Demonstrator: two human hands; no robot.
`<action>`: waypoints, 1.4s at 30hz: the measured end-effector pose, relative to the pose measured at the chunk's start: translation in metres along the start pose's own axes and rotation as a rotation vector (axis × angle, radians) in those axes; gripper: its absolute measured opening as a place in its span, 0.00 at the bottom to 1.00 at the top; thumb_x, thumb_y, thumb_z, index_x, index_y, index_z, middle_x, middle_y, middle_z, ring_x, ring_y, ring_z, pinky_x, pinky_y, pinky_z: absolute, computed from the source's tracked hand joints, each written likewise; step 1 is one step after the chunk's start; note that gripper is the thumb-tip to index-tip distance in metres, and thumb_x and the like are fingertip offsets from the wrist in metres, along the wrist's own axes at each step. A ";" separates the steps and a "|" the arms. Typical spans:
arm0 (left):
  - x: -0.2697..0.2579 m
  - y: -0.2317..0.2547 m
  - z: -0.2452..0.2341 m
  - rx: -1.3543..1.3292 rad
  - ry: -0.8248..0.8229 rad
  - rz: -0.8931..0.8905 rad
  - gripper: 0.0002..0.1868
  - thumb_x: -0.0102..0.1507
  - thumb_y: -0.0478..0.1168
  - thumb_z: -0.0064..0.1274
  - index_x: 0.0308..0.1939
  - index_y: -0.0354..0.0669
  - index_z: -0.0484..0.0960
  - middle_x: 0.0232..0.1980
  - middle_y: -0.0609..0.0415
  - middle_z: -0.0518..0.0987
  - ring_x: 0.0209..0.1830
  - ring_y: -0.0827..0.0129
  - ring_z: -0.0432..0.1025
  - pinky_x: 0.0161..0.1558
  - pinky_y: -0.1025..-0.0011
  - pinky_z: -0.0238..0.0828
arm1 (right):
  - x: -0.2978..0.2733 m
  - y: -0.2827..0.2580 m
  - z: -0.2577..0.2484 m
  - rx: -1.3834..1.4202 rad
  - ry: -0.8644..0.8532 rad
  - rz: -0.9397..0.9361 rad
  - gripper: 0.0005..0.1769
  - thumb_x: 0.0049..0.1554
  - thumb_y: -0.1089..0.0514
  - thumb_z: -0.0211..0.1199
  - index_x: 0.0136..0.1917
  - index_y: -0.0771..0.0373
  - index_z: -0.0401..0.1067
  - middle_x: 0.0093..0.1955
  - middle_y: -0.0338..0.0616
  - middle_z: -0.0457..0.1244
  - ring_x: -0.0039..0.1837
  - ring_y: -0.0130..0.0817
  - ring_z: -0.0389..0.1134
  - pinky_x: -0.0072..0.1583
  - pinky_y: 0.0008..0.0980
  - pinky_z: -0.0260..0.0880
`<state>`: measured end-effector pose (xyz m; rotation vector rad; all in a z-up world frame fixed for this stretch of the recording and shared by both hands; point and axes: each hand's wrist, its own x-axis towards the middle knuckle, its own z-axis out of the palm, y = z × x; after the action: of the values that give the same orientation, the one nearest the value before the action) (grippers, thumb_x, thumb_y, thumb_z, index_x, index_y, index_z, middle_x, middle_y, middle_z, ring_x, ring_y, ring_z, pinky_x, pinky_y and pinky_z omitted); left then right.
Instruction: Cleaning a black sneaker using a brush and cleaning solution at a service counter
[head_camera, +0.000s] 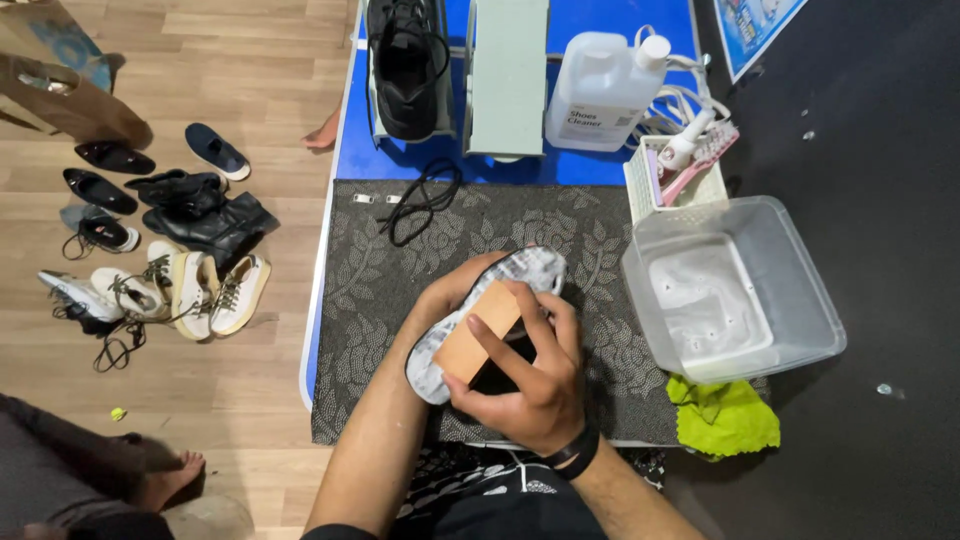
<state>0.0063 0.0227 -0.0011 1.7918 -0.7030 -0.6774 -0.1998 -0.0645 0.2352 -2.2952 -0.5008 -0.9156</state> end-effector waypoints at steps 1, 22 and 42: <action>0.000 -0.003 0.000 -0.016 -0.009 0.016 0.15 0.63 0.44 0.51 0.52 0.48 0.84 0.55 0.54 0.85 0.53 0.75 0.75 0.57 0.73 0.72 | -0.001 0.000 0.000 -0.015 -0.007 0.007 0.36 0.47 0.46 0.82 0.65 0.51 0.71 0.69 0.65 0.61 0.62 0.59 0.61 0.64 0.53 0.67; 0.006 -0.053 -0.002 -0.232 0.017 -0.058 0.16 0.65 0.43 0.54 0.56 0.47 0.82 0.59 0.57 0.83 0.56 0.76 0.74 0.63 0.73 0.69 | -0.133 0.013 -0.031 -0.563 -0.544 0.223 0.34 0.64 0.37 0.45 0.81 0.44 0.53 0.85 0.44 0.46 0.84 0.52 0.47 0.77 0.57 0.48; -0.018 0.002 0.001 -0.357 0.034 -0.177 0.13 0.65 0.43 0.53 0.51 0.48 0.85 0.53 0.57 0.85 0.53 0.76 0.75 0.61 0.73 0.70 | -0.166 0.016 -0.097 -0.639 -0.513 0.438 0.28 0.63 0.38 0.46 0.76 0.33 0.60 0.84 0.34 0.50 0.84 0.48 0.48 0.77 0.58 0.47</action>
<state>-0.0069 0.0345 0.0024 1.5401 -0.3736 -0.8322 -0.3529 -0.1597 0.1660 -3.0619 0.1389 -0.2725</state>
